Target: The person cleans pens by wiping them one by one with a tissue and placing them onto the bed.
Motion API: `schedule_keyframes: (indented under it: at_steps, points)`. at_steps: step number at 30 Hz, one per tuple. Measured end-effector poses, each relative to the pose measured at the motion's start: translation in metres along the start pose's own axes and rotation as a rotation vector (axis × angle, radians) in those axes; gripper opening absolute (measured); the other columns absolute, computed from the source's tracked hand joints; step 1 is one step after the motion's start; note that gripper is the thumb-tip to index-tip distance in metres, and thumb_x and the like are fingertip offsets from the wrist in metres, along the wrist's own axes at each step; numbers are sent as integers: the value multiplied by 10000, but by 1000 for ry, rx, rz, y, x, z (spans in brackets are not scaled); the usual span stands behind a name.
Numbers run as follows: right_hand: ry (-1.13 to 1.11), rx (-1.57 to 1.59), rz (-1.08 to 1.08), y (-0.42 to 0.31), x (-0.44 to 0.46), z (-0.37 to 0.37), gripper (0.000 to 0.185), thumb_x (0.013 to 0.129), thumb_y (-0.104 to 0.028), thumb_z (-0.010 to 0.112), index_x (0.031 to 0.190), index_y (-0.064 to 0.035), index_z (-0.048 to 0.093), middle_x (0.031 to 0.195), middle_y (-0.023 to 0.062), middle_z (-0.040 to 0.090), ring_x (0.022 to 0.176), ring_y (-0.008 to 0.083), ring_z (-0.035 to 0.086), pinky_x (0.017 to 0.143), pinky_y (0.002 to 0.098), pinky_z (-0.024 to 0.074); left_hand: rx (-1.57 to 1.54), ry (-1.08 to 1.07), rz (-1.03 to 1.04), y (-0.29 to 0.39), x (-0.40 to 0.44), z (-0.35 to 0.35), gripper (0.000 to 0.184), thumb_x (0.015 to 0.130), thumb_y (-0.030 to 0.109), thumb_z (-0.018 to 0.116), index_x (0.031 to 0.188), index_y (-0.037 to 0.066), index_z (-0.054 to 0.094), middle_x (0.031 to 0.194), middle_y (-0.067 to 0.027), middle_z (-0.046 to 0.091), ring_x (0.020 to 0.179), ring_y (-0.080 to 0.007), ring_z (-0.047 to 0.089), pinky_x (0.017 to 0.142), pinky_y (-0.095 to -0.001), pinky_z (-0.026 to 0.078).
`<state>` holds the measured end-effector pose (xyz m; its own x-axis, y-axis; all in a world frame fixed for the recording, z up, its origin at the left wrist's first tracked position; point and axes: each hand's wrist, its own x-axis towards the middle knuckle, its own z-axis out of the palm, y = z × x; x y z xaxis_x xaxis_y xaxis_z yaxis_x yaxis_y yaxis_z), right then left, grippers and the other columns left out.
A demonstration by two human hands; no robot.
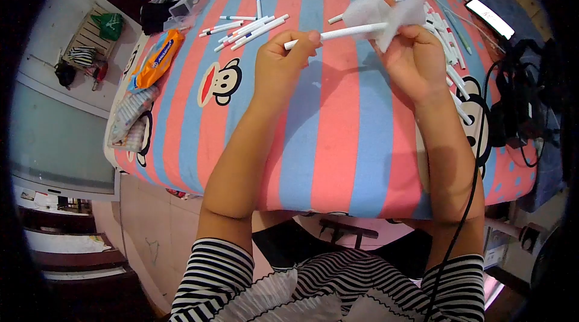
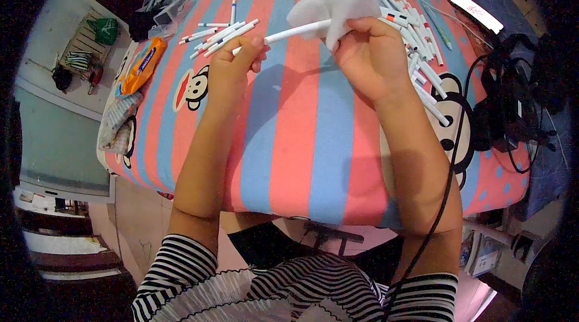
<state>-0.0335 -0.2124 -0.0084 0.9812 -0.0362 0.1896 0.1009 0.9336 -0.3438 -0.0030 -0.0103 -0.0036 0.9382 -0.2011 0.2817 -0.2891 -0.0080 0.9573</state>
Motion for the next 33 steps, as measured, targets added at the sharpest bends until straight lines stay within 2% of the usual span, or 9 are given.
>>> schedule_keyframes:
  at_steps: [4,7,11,17,20,23,25,28,33]
  points:
    - [9,-128,0,2,2,-4,336,834,6,486,1166,25,435,1179,126,484,1086,221,490,938,375,415,-11,12,61,-2,-1,0,176,782,219,676,805,49,636,681,20,559,590,-32,458,509,-169,345]
    - [0,-364,134,12,-2,3,296,840,-32,536,1126,19,477,1122,108,529,1038,191,529,911,328,447,-18,22,119,-2,-1,2,180,781,196,677,858,43,623,703,5,577,599,-41,492,517,-168,369]
    - [-4,-460,316,20,-7,5,291,850,-80,558,1116,23,500,1056,84,579,933,170,593,832,269,502,-169,28,80,3,0,-1,194,790,197,665,888,39,612,743,-14,596,637,-62,538,543,-196,416]
    - [-75,-648,508,20,-13,11,342,838,-171,599,1119,4,514,1074,90,582,936,165,599,798,264,509,-150,-49,58,3,-1,1,210,848,242,584,903,39,600,809,-29,614,712,-82,566,591,-215,445]
    - [-47,-744,464,17,-16,18,363,830,-206,615,1127,-21,521,1033,64,590,908,148,596,761,253,508,-187,-56,100,2,-3,4,229,891,259,514,916,42,581,816,-32,612,728,-88,571,605,-217,450]
    - [34,-780,380,15,-13,9,350,834,-177,603,1147,-49,516,1006,44,584,877,131,582,717,240,505,-227,-37,151,1,-1,5,241,920,264,458,923,49,568,792,-30,596,718,-88,562,612,-222,450]
    - [38,-749,308,14,-13,10,336,832,-128,581,1152,-54,512,1009,43,575,879,132,569,723,241,498,-194,-61,174,-1,0,0,250,936,264,428,925,57,568,785,-38,582,686,-82,536,609,-220,439]
    - [-6,-686,207,11,-13,8,336,820,-46,534,1155,-51,504,1030,54,563,918,144,556,751,251,489,52,-215,9,9,-6,-1,251,938,257,420,933,56,570,695,1,510,610,-49,453,562,-199,381]
    - [18,-651,82,11,-9,11,363,797,30,477,1152,-42,493,1060,81,555,987,168,545,816,282,476,139,-234,150,0,-8,7,273,937,259,419,987,38,571,664,36,435,590,-39,368,540,-189,328]
